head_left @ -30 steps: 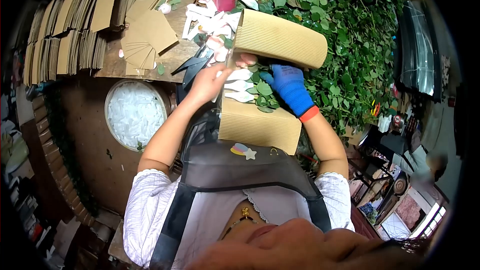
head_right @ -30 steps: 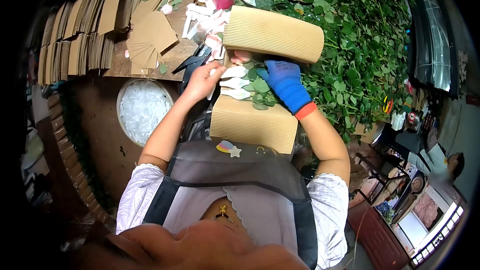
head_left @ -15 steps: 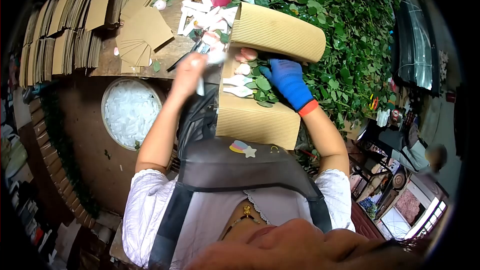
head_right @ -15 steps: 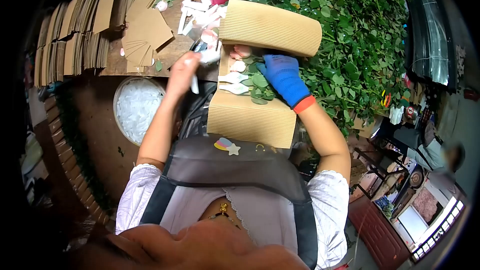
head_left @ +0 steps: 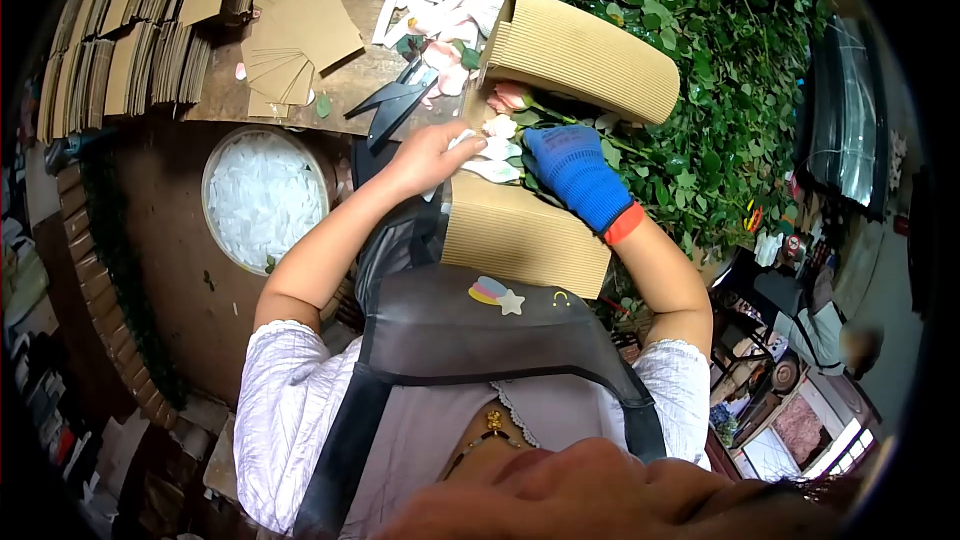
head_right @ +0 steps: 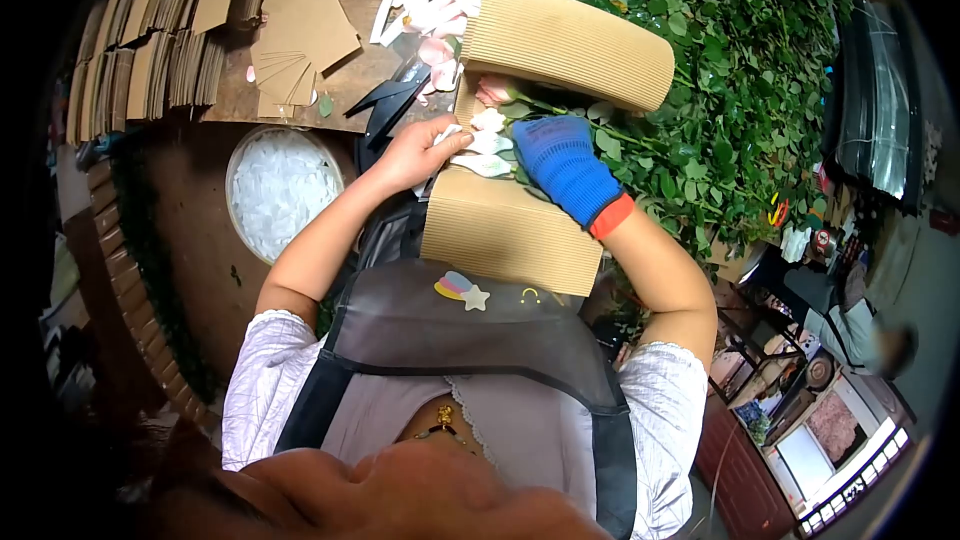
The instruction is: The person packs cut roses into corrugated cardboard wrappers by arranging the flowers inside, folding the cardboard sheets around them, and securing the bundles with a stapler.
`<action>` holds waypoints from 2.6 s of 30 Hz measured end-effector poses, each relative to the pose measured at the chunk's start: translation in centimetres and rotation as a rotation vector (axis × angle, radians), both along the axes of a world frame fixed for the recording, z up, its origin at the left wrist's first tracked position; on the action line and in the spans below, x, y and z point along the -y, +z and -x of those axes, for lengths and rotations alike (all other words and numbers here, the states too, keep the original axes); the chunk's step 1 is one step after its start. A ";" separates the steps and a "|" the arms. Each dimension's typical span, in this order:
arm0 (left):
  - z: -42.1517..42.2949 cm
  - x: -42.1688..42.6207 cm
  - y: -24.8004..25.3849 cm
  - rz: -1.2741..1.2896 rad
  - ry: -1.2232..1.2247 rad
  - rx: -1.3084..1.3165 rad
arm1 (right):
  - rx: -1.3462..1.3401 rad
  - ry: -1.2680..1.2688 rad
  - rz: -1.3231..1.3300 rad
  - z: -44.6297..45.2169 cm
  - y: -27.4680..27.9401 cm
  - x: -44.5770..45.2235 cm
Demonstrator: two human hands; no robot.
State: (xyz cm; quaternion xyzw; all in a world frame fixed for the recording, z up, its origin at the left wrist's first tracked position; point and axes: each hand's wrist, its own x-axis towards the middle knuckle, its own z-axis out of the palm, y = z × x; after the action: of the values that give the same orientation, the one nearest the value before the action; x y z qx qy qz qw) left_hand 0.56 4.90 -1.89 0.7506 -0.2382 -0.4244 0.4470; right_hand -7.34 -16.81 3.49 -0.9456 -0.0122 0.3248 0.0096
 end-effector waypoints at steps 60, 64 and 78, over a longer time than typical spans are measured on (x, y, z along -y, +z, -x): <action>-0.7 2.1 -1.9 0.065 -0.190 0.418 | 0.122 0.093 -0.132 0.6 0.0 -0.6; -0.6 2.5 -2.9 0.155 -0.047 0.398 | 0.219 0.115 -0.143 1.0 0.7 -0.3; 0.5 2.9 -2.3 0.157 0.119 0.380 | 0.290 0.072 -0.221 0.3 -1.2 2.0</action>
State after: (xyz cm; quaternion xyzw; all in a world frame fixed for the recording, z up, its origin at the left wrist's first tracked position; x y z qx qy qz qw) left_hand 0.02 2.05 -4.17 0.7928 -0.3056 -0.2280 0.4754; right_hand -7.59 -18.81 2.26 -0.9747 -0.0830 0.1819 0.0996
